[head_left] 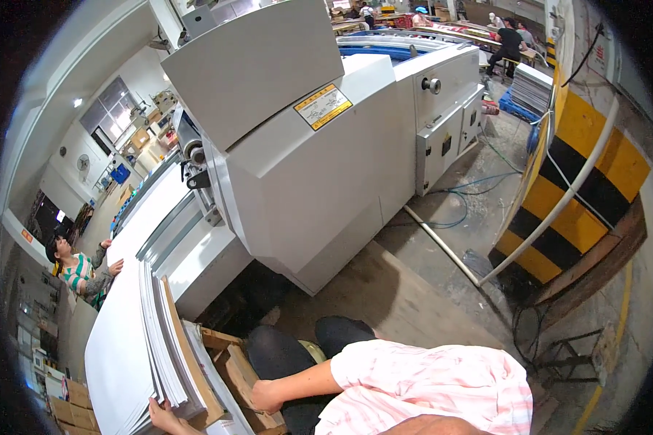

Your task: Aligning and stacking large white sheets of material near an industrial machine.

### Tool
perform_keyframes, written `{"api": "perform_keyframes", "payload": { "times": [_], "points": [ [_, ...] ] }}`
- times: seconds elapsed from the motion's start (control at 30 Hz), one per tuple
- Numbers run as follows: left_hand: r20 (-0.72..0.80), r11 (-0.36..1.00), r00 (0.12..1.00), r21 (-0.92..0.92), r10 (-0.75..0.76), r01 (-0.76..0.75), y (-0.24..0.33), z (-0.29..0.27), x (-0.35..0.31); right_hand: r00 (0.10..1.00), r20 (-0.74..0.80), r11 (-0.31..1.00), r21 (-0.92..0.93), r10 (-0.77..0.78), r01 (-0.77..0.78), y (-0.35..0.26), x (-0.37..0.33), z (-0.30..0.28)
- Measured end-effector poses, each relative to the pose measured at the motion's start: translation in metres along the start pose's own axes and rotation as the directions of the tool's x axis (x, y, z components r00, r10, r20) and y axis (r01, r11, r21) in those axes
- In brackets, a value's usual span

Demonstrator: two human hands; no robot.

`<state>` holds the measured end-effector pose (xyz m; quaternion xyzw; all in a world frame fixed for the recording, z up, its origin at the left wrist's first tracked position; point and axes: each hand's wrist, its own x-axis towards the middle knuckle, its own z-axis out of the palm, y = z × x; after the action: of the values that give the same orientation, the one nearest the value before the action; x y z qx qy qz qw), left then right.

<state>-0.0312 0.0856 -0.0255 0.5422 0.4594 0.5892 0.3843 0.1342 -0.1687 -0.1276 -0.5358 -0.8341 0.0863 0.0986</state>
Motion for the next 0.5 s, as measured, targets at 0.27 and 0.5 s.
{"api": "perform_keyframes", "payload": {
  "times": [0.27,0.5],
  "points": [
    [0.018,0.998,0.999,0.023,-0.051,0.050,0.025,0.018,-0.035,0.999,-0.008,0.998,0.048,0.039,-0.038,0.002,-0.006,0.002],
    [-0.033,0.992,0.998,0.115,-0.053,0.057,0.029,0.013,-0.029,1.000,-0.008,0.999,0.041,0.018,-0.018,-0.002,-0.002,-0.004]
  ]
}}
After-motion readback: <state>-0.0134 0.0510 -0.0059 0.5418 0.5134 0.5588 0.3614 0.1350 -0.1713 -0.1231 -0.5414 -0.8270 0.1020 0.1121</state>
